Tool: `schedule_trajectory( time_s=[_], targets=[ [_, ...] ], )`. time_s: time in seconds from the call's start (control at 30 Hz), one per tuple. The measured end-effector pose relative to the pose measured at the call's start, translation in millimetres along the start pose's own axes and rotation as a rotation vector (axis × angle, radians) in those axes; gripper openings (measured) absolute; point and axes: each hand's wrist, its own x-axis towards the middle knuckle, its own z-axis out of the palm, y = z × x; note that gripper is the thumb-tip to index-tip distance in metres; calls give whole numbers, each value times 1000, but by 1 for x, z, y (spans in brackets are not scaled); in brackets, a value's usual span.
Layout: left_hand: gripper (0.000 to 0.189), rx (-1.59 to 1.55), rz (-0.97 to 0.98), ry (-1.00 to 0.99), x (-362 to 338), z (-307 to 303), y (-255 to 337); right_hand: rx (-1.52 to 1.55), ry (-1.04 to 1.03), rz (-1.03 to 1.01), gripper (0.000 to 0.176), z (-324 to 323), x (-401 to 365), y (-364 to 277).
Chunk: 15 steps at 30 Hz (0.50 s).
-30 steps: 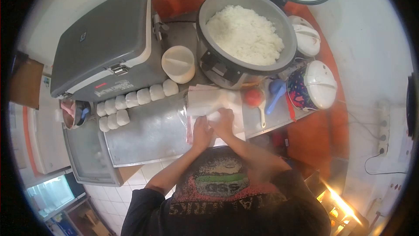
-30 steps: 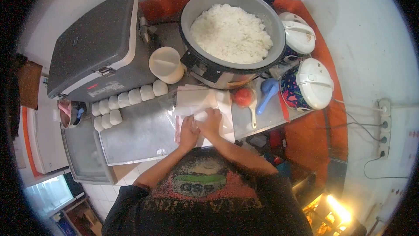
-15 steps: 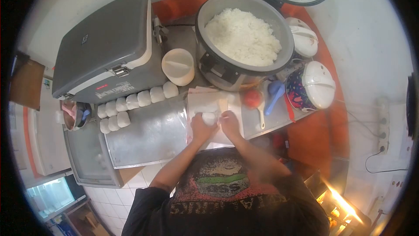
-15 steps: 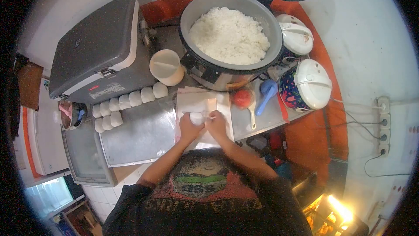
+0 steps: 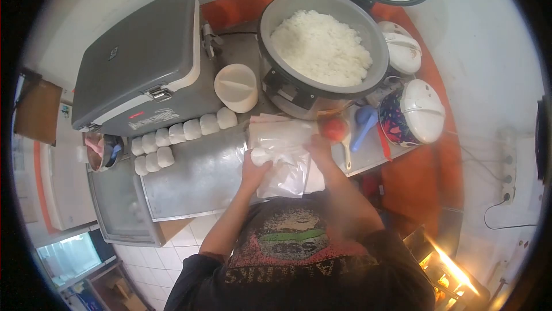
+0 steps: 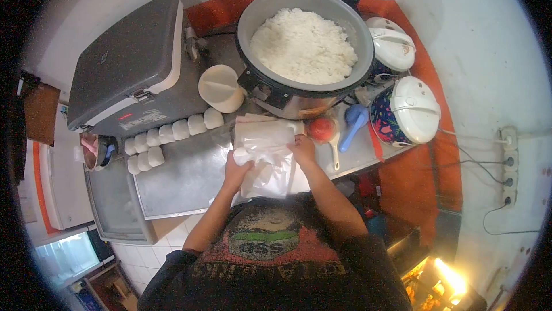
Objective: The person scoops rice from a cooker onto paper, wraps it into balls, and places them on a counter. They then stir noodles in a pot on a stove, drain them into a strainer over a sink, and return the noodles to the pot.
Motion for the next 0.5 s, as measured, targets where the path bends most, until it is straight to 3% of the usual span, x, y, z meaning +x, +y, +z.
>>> schedule_trajectory(
  time_s=[0.13,0.23,0.33,0.4,0.47,0.5],
  targets=[
    [68,-72,-74,19,-9,-7,28,-183,245,-175,29,19,18,41],
    [68,1,36,91,-11,-11,40,-330,162,-102,27,10,26,41],
    [69,105,49,171,-12,-12,52,-510,546,-319,29,14,17,36],
    [67,44,10,213,-12,-4,60,35,390,-244,39,-2,-57,-82],
    [64,32,2,216,-17,7,63,88,24,-369,55,24,-85,-81],
    [63,47,20,199,-19,13,64,114,-40,-292,58,30,-93,-94]
  ],
)
